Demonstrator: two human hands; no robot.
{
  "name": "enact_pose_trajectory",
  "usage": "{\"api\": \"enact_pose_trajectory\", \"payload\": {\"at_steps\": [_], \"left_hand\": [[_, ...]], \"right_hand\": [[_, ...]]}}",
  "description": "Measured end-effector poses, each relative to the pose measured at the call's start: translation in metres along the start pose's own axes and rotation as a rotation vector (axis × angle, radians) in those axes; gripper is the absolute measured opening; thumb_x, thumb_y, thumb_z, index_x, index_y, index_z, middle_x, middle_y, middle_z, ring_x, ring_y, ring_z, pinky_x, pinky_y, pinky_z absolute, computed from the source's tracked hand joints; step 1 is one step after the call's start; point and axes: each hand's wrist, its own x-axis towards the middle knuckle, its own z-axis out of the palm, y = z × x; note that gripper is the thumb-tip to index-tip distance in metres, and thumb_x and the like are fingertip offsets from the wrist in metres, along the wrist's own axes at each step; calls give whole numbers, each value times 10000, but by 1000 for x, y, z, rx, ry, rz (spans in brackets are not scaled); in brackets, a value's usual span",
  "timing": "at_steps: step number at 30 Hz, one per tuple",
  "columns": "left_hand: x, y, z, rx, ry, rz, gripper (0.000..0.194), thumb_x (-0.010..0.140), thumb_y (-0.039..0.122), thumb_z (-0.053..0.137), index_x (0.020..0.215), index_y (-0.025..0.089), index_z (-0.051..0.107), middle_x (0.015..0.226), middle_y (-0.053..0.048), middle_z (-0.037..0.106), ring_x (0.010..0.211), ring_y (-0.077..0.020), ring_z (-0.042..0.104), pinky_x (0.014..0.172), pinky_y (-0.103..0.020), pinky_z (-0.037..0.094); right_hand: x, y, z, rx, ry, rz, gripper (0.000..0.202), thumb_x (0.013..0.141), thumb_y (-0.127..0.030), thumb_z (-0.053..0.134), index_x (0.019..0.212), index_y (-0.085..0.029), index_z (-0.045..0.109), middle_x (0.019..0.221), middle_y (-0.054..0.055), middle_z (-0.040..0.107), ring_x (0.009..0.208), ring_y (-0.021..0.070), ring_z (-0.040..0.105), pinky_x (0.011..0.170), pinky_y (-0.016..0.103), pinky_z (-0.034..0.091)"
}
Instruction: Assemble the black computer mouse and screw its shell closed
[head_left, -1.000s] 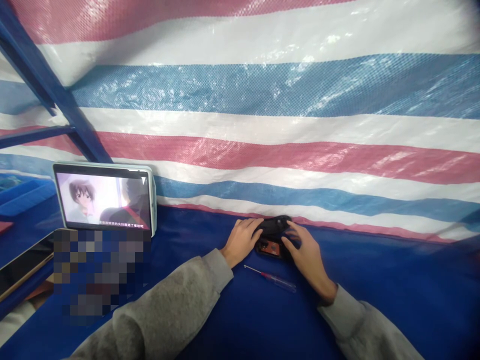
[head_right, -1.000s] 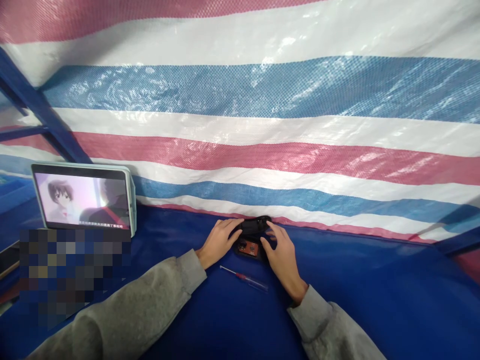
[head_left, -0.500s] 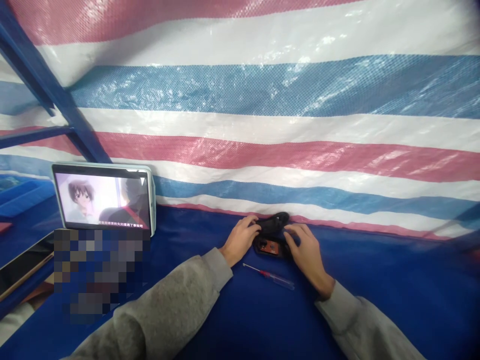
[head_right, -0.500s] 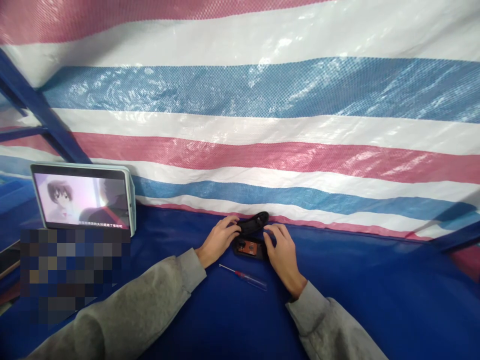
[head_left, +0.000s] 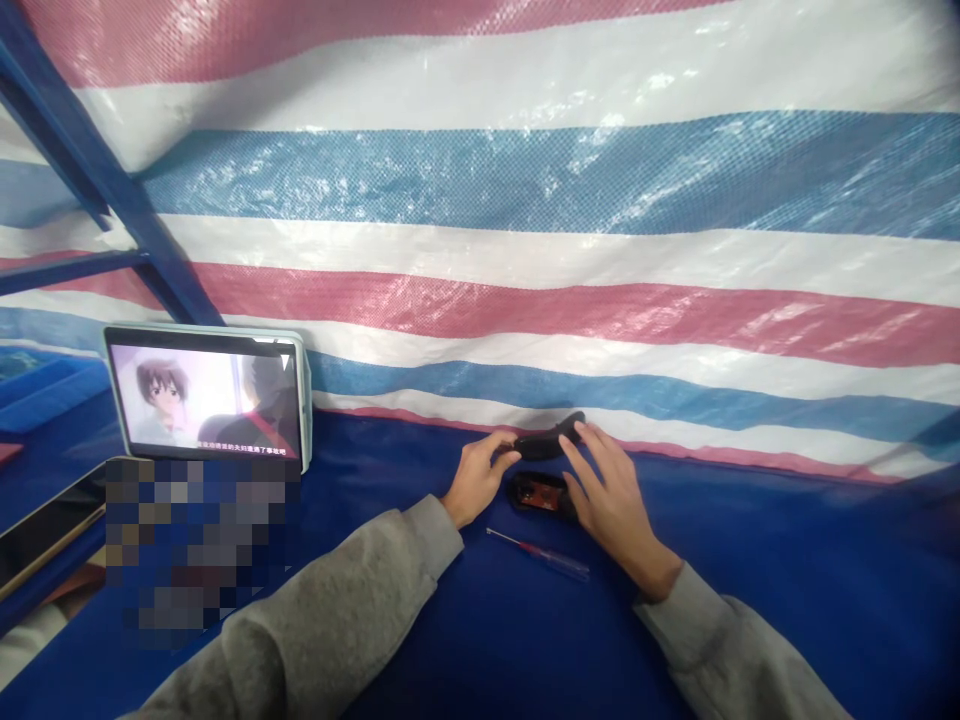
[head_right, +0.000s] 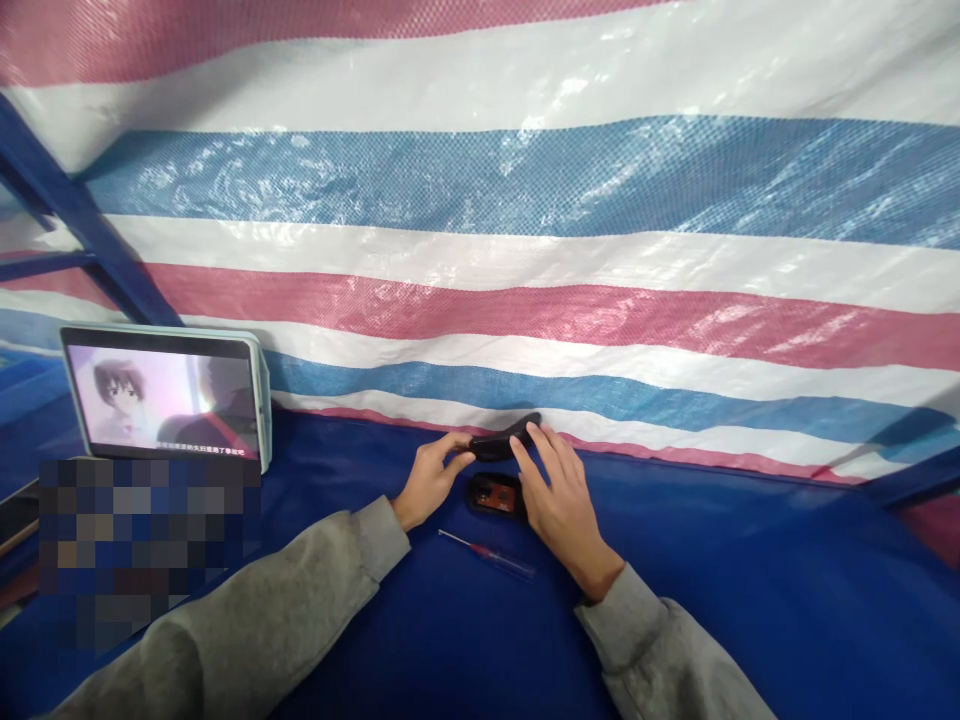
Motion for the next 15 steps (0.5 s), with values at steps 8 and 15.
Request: {"api": "enact_pose_trajectory", "payload": {"at_steps": [8,15], "left_hand": [[0,0,0,-501,-175,-176,381,856,491,654,947,121,628,830,-49,665,772,-188,640,787,-328,514],[1,5,-7,-359,-236,-111,579,897,449,619,1409,234,457,1306,-95,572,1196,-274,538,1051,-427,390]], "right_hand": [[4,17,-10,67,-60,-126,528,889,-274,566,1406,-232,466,1335,139,587,1239,307,531,990,506,438],[-3,12,-14,177,92,0,610,824,-329,655,1387,-184,470,1204,157,633,1049,304,611,874,470,484]]}}
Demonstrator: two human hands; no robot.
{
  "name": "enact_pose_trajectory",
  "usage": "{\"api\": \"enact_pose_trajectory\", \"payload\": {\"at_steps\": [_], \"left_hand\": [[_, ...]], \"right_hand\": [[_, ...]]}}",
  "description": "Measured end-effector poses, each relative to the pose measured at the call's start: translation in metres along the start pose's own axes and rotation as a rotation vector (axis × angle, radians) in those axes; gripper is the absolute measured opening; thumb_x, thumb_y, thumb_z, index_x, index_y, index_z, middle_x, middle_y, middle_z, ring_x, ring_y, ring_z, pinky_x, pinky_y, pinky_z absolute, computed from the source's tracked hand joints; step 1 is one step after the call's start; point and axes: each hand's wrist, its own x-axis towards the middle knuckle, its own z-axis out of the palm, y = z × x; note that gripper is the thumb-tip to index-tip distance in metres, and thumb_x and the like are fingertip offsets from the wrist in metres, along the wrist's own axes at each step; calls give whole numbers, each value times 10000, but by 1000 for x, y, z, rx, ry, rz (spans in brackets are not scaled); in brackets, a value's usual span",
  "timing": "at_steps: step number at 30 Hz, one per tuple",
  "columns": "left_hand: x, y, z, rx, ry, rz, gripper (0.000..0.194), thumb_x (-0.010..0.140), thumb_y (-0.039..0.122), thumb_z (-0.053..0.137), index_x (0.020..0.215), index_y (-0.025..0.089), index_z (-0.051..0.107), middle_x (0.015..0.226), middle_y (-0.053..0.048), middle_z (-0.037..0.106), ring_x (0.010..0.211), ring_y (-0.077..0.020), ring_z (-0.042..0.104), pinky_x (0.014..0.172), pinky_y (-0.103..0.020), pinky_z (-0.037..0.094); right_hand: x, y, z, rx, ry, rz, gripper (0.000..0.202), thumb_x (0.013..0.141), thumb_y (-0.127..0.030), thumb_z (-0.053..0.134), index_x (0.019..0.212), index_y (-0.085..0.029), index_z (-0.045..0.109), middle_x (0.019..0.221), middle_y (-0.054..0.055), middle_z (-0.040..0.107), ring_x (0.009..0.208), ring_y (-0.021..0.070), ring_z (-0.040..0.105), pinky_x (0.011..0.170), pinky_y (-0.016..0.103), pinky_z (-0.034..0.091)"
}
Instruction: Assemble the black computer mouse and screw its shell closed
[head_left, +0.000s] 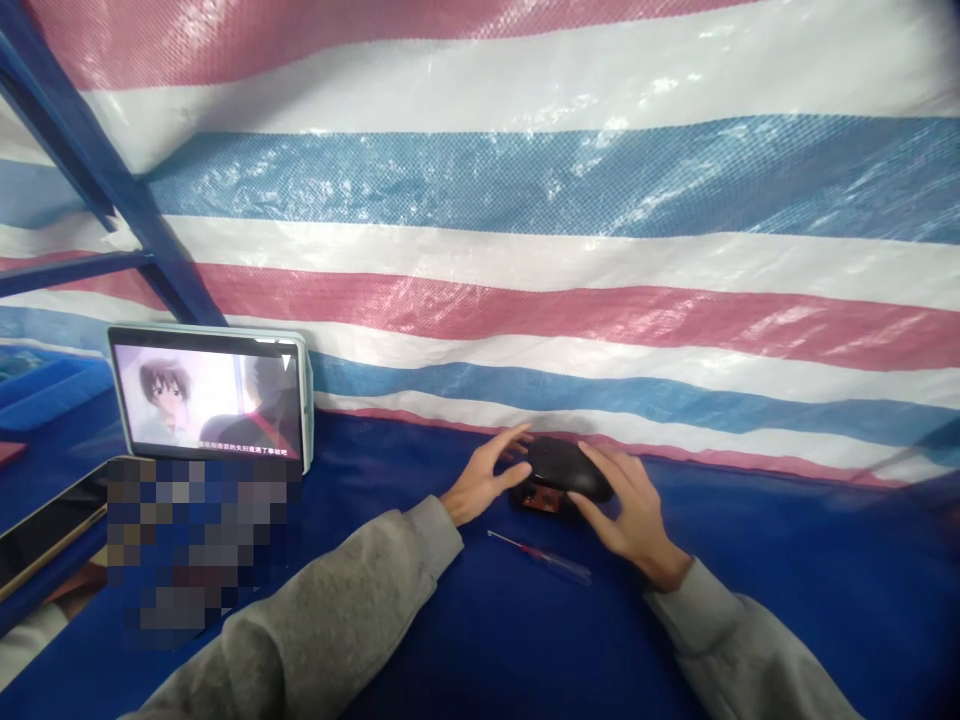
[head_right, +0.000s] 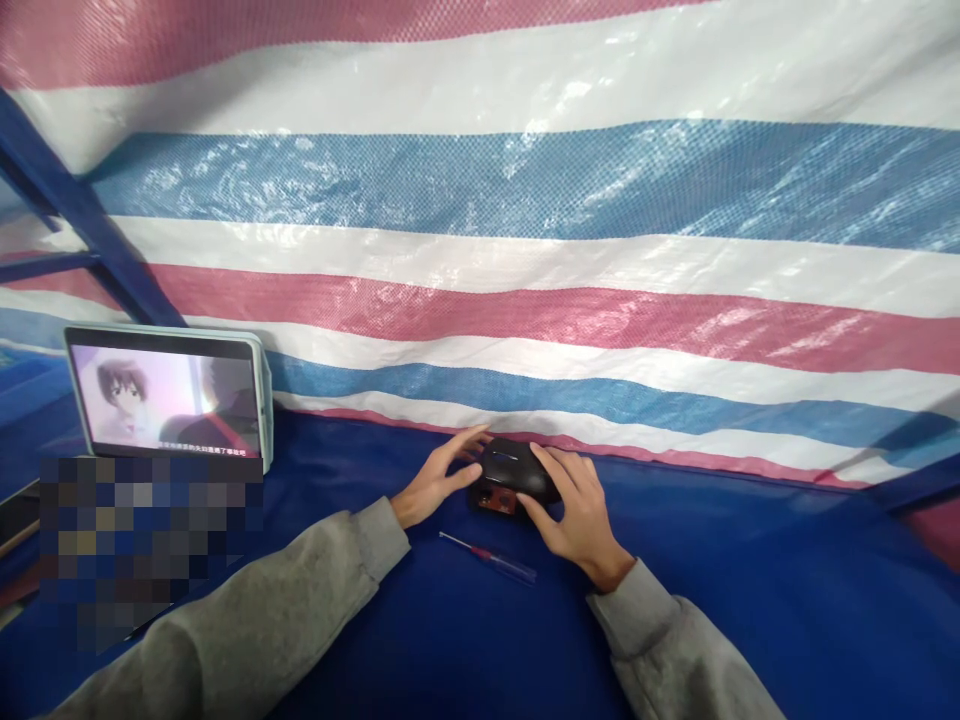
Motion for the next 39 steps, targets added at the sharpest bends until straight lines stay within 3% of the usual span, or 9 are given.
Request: {"api": "enact_pose_trajectory", "payload": {"at_steps": [4,7,12,21,30,39], "left_hand": [[1,-1,1,233,-192,0,971,719,470,798,1509,280,266,1472,-100,425,1341,-330,407,1130,-488,287],[1,-2,4,429,-254,-3,1109,665,459,837,1534,289,168,1509,-114,366,1362,-362,366,1134,-518,257],[-2,1,6,570,-237,-15,1074,722,436,792,1540,293,111,1458,-124,423,1314,-364,415,1088,-504,320],[-2,-1,9,665,-168,17,1005,721,310,757,1528,278,159,1352,-100,508,1247,-319,466,1078,-471,337],[-2,0,10,638,-164,-60,1038,697,359,794,1523,304,168,1375,-108,479,1281,-349,430,1054,-506,358],[-2,-1,10,663,-170,-48,987,717,381,777,1516,287,205,1370,-106,482,1279,-341,426,1071,-491,342]], "right_hand": [[-1,-1,-4,90,-19,42,556,830,-294,639,1357,-201,490,1203,135,632,1060,291,606,885,452,484],[-3,-2,-3,108,-59,58,536,831,-307,638,1340,-208,500,1184,125,634,1052,285,608,881,446,486],[-10,-9,4,74,-164,180,512,857,-383,610,1334,-227,508,1231,122,616,1092,284,598,923,449,485],[-18,-8,16,115,-320,336,510,876,-448,574,1341,-249,502,1278,103,600,1159,279,567,982,459,465],[-20,-8,15,113,-343,296,520,862,-427,577,1346,-251,507,1276,101,591,1152,281,565,976,449,462],[-16,-9,16,99,-386,267,477,873,-414,557,1305,-218,506,1258,119,613,1157,283,569,953,453,455]]}}
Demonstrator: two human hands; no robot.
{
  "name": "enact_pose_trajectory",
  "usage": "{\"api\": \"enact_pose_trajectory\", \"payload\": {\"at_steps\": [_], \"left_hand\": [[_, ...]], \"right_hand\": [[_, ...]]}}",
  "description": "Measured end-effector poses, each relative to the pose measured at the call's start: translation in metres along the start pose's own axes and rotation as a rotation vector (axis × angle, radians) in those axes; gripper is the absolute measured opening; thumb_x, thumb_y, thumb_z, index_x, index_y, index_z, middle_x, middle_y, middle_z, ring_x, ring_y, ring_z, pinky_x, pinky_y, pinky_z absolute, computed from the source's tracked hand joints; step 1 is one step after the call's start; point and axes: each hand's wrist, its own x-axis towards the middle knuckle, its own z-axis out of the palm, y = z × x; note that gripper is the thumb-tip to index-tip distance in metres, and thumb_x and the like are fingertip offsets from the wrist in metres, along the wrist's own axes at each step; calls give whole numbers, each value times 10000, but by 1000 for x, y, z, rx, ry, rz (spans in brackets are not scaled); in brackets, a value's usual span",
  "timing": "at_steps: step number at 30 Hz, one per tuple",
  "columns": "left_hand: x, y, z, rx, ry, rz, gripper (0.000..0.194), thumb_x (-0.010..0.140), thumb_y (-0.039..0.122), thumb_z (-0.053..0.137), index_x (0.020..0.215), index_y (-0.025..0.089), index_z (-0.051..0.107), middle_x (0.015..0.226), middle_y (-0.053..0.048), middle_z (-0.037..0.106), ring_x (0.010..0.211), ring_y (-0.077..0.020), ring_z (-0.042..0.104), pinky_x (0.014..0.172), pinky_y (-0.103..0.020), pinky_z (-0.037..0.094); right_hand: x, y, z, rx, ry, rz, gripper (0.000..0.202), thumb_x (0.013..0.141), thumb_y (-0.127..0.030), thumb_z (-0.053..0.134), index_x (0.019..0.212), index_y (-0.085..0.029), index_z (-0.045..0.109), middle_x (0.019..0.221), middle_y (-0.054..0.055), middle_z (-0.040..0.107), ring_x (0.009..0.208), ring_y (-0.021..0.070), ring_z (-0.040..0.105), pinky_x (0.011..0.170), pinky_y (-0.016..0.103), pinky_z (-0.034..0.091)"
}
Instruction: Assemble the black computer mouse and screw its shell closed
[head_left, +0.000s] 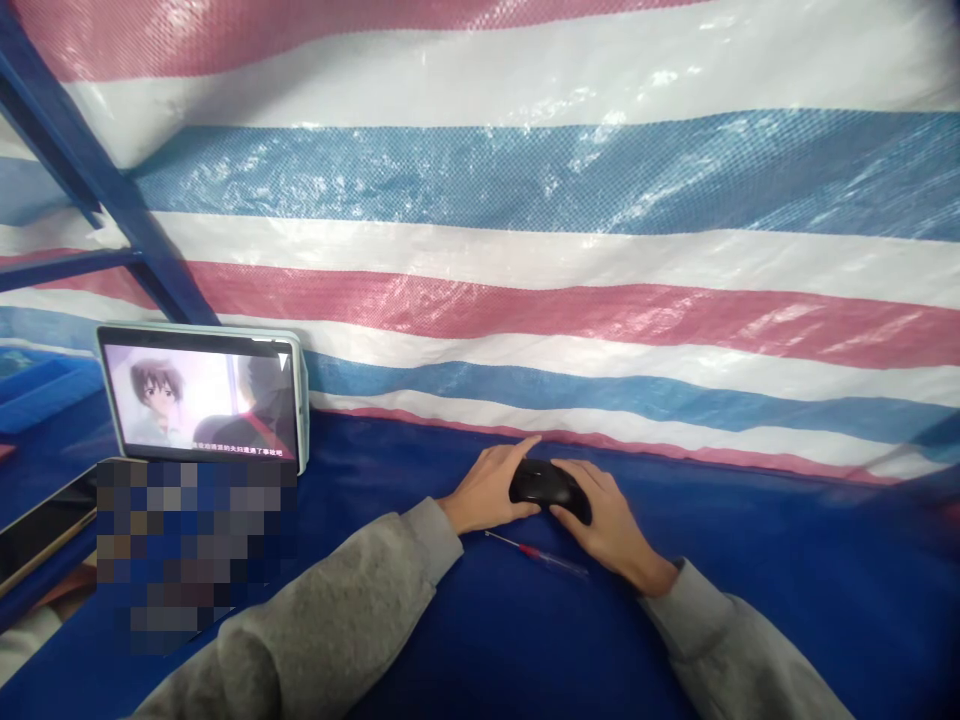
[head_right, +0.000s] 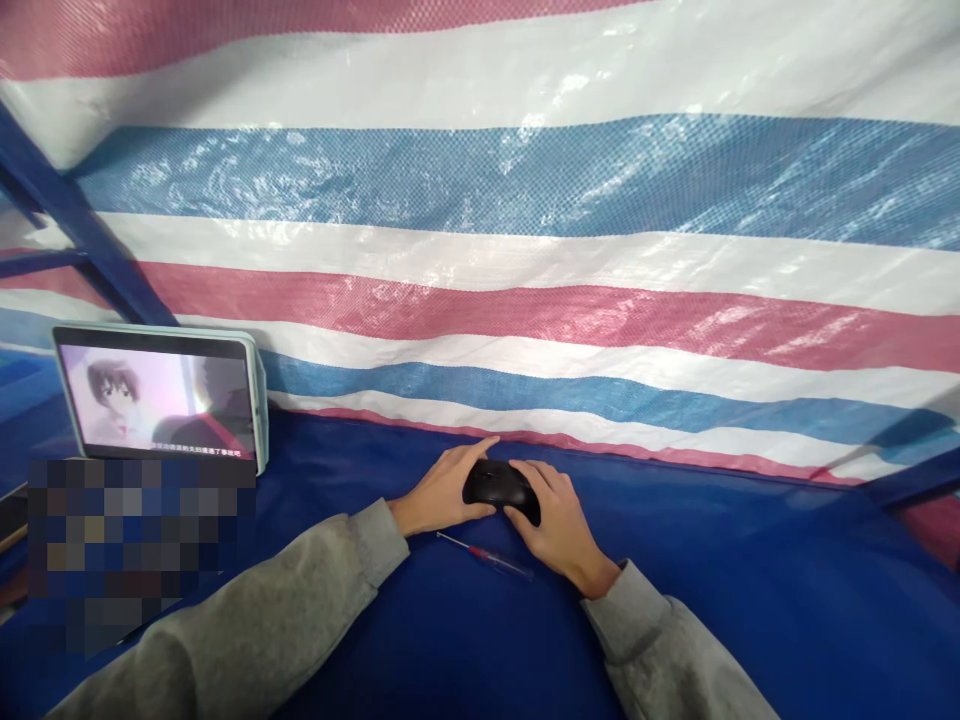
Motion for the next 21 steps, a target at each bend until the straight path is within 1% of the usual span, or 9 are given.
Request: {"api": "enact_pose_trajectory", "payload": {"at_steps": [7,12,21], "left_hand": [[0,0,-1,-1,1,2,975,726,401,770,1512,291,205,1376,-103,482,1277,-334,431,1064,-490,350],[0,-1,0,7,0,4,985,719,395,779,1511,293,203,1362,-105,490,1271,-335,438,1061,-497,352],[-1,0,0,11,-5,12,963,733,390,775,1508,291,213,1381,-110,472,1273,-327,437,1061,-488,355]], "right_hand": [[0,-1,0,1,-18,-26,511,902,-430,524,1367,-224,471,1309,128,578,1202,278,542,980,454,440],[0,0,-1,12,-17,-59,413,923,-400,513,1309,-257,544,1290,101,583,1171,254,558,974,437,453],[0,1,-1,24,6,-61,403,914,-411,536,1287,-264,580,1258,97,593,1150,257,560,967,453,468]]}}
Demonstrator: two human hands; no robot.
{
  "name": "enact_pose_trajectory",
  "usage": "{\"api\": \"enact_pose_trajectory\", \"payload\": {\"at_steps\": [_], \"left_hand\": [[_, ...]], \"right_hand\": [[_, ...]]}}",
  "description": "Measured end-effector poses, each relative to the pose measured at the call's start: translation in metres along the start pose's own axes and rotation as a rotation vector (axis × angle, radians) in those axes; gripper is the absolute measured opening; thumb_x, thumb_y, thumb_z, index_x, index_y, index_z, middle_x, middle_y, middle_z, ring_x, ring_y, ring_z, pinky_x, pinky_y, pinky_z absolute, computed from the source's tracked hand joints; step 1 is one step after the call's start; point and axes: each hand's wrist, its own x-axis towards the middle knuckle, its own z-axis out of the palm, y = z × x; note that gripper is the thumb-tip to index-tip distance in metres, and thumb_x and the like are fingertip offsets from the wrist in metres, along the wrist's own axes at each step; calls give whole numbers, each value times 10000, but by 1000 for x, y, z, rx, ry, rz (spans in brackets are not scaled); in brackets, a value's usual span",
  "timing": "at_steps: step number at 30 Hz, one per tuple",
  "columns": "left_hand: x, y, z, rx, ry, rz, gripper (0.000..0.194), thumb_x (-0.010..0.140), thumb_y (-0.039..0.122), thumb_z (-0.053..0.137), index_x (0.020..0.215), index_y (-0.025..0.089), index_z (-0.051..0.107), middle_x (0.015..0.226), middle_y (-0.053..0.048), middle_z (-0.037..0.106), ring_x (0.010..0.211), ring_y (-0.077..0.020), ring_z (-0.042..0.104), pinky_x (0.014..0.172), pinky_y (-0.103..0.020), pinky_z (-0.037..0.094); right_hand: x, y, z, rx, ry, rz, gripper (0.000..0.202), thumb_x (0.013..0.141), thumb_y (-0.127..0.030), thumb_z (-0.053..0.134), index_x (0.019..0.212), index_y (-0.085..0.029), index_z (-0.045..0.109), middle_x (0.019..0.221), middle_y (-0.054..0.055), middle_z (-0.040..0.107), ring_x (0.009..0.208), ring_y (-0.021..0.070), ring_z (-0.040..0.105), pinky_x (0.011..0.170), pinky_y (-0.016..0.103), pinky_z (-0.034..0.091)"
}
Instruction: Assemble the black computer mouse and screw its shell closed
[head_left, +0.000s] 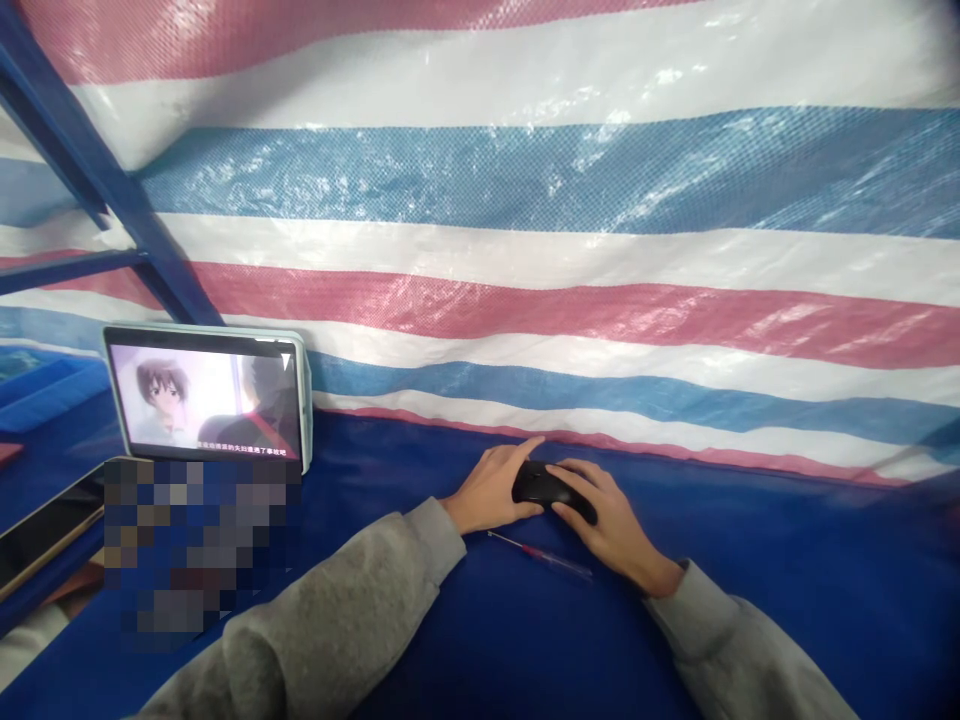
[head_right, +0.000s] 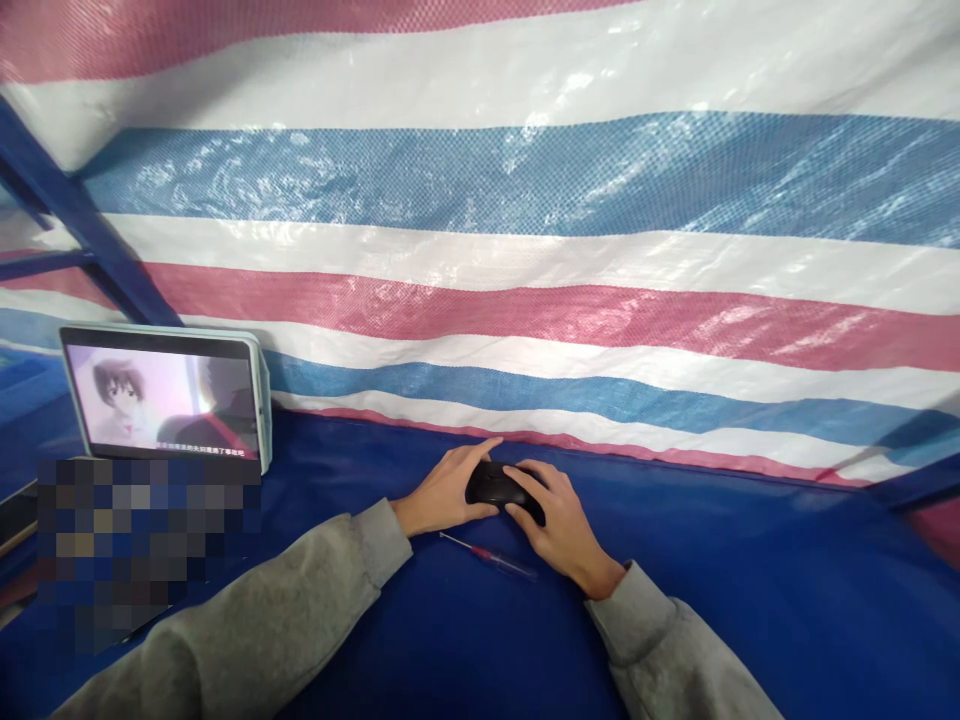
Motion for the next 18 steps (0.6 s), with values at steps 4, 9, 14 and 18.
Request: {"api": "enact_pose_trajectory", "payload": {"at_steps": [4,9,14,18], "left_hand": [[0,-1,1,-2,3,0,973,723,382,786,1507,295,215,1374,-108,476,1273,-328,437,1064,-491,354],[1,0,0,13,-2,8,953,736,408,771,1505,280,223,1359,-109,492,1268,-326,441,1067,-486,349],[0,0,1,68,68,50,868,764,400,748,1483,292,272,1364,-83,513,1271,-297,456,1096,-469,316],[0,-2,0,63,149,37,723,842,443,670,1452,255,331,1165,-56,651,1196,-253,532,1109,-446,308]], "right_hand": [[0,1,1,1,2,-14,402,917,-407,530,1291,-271,581,1256,102,590,1161,266,554,972,464,467],[1,0,1,5,-10,-14,405,921,-390,521,1302,-261,561,1256,111,585,1164,265,551,972,459,462],[0,3,4,-9,-22,4,498,888,-355,531,1368,-233,482,1304,130,563,1186,289,542,990,487,435],[0,6,5,18,24,85,499,863,-295,512,1354,-216,469,1316,118,571,1204,282,539,988,478,434]]}}
